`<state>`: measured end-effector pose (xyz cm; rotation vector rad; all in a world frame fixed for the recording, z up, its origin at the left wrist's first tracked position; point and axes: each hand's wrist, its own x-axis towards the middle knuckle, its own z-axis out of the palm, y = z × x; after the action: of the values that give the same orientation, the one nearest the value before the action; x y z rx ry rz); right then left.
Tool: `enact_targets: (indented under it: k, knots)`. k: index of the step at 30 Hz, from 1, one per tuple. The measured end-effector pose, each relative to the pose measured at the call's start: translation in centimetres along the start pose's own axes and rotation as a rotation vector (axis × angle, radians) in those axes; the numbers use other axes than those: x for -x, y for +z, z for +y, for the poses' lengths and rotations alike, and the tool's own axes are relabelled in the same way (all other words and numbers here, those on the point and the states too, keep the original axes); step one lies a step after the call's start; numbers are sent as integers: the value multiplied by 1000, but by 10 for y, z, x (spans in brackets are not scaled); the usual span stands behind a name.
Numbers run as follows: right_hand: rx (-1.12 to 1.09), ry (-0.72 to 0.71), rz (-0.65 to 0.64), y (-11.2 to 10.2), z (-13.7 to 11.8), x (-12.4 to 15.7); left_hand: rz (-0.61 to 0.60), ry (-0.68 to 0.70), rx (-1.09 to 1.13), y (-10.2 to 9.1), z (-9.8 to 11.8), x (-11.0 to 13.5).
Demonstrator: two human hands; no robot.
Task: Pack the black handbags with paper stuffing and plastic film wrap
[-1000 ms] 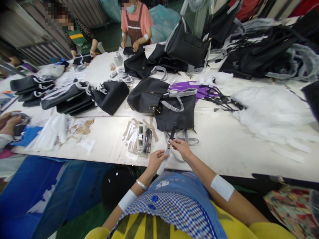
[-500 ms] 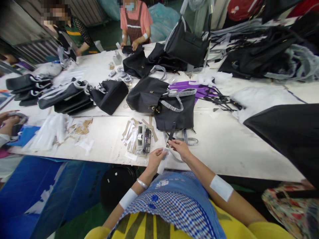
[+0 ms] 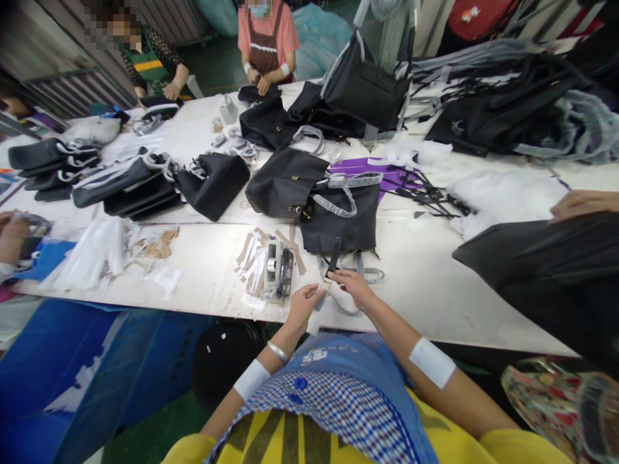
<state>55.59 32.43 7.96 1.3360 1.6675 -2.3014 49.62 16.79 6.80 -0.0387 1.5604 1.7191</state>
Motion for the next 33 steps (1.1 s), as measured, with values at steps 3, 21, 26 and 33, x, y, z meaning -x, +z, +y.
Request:
enact_targets:
  k: [3, 21, 26, 33]
  knots:
    - [1, -24, -13, 1, 0, -1, 4, 0, -7, 1, 0, -2]
    - [-11, -59, -29, 3, 1, 2, 15, 25, -16, 7, 4, -9]
    - [-16, -20, -52, -2, 2, -3, 53, 28, -48, 11, 6, -16]
    - [-125, -20, 48, -5, -1, -35, 39, 13, -70, 14, 0, -21]
